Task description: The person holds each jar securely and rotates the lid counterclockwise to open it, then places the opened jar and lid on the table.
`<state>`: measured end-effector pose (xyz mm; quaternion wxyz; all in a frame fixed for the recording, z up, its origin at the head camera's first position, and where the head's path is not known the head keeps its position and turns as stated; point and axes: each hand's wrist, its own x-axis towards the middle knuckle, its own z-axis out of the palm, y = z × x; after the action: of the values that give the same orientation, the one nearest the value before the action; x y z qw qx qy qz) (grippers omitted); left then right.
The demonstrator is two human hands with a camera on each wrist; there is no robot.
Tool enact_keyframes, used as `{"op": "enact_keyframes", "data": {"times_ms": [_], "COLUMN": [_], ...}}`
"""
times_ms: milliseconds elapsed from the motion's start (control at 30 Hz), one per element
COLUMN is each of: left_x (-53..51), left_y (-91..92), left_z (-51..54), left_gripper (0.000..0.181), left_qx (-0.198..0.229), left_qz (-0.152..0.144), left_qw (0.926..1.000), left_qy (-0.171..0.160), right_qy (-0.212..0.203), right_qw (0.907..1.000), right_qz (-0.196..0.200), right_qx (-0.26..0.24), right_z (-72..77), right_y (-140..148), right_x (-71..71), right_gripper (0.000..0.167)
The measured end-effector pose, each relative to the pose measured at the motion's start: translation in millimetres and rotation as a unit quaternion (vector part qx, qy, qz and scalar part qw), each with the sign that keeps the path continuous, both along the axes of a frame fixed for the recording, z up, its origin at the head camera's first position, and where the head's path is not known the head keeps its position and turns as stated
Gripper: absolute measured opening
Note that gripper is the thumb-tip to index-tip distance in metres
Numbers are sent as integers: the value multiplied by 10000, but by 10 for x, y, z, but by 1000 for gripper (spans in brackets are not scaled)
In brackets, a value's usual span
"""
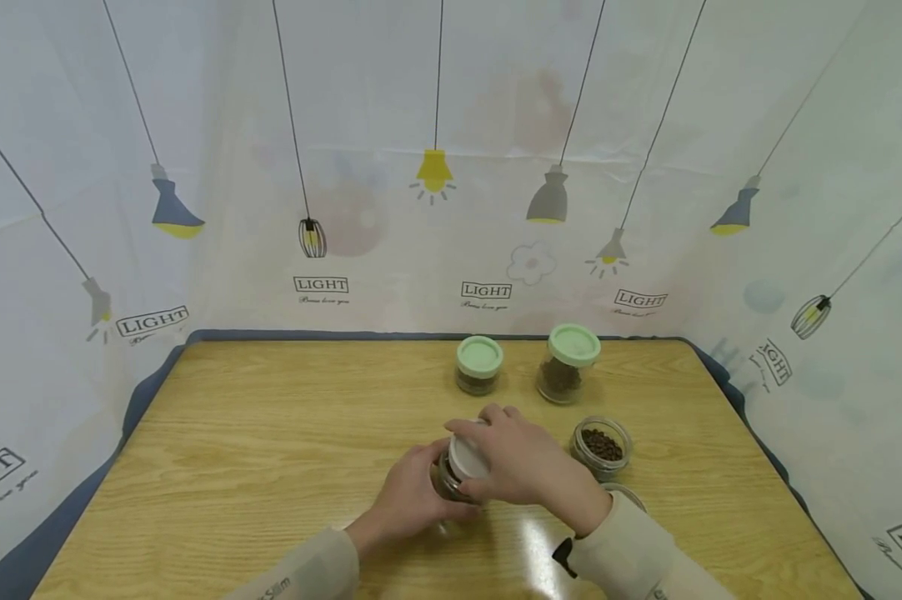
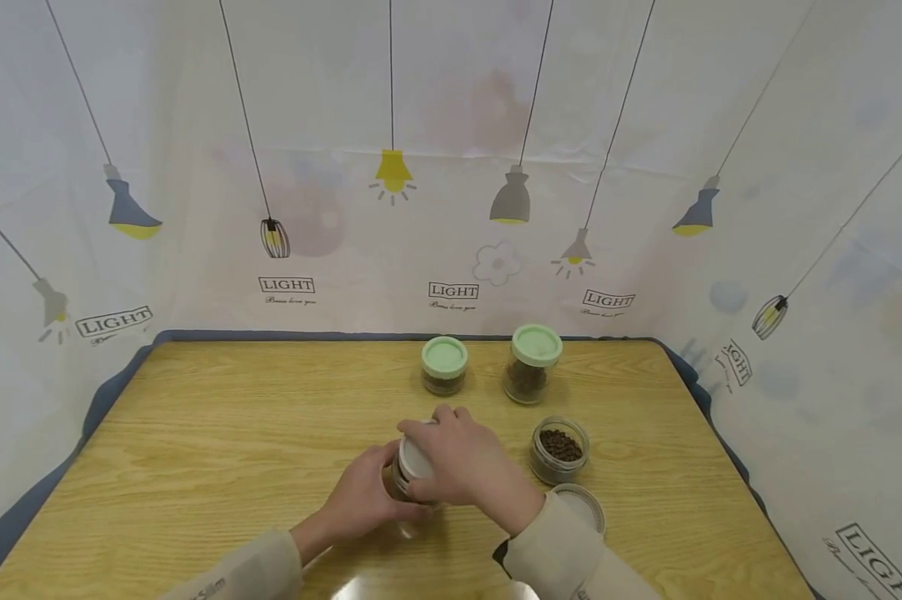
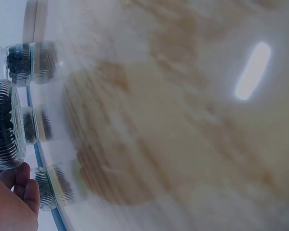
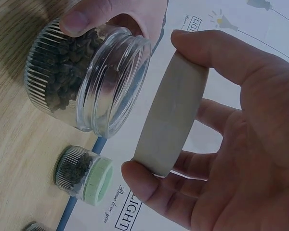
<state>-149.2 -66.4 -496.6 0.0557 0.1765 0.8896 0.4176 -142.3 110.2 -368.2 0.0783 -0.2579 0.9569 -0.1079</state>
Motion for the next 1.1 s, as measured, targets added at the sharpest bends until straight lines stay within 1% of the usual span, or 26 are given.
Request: {"op": "enact_keyframes", "data": {"times_ms": [200, 400, 500, 600, 733, 867, 967, 1100], "left_x": [12, 2, -10, -23, -46, -75, -97, -115], "left_y": [6, 5, 10, 15, 28, 48, 66, 92], "left_z": [-24, -34, -33, -31, -31, -30, -33, -22], "left_gripper": [97, 95, 95, 98, 101, 98, 98, 99], "left_qx": [-19, 88, 98, 48, 14, 50, 64, 72], "left_qz": [25, 43, 82, 143, 170, 158, 163, 163], "left_qw": [10000, 10000, 9999, 9999, 9999, 9998, 9997, 9998], "left_qy": [-2, 13, 55, 52, 2, -86, -142, -126], "right_qy": [-18, -6, 44, 86, 47, -14, -37, -106], "right_qw": [10000, 9998, 9996, 9994, 9991, 9987, 9982, 9973], "right_qz": [-86, -195, -249, -327, -422, -510, -591, -718], "right_qx": [22, 48, 86, 65, -38, -87, -68, -74], "right_z": [0, 3, 9, 15, 32, 32, 14, -10], "right_y": [65, 146, 187, 224, 277, 339, 385, 447], "right_x": [14, 27, 45, 59, 82, 104, 123, 150], "right_gripper": [69, 71, 73, 74, 73, 71, 70, 70]}}
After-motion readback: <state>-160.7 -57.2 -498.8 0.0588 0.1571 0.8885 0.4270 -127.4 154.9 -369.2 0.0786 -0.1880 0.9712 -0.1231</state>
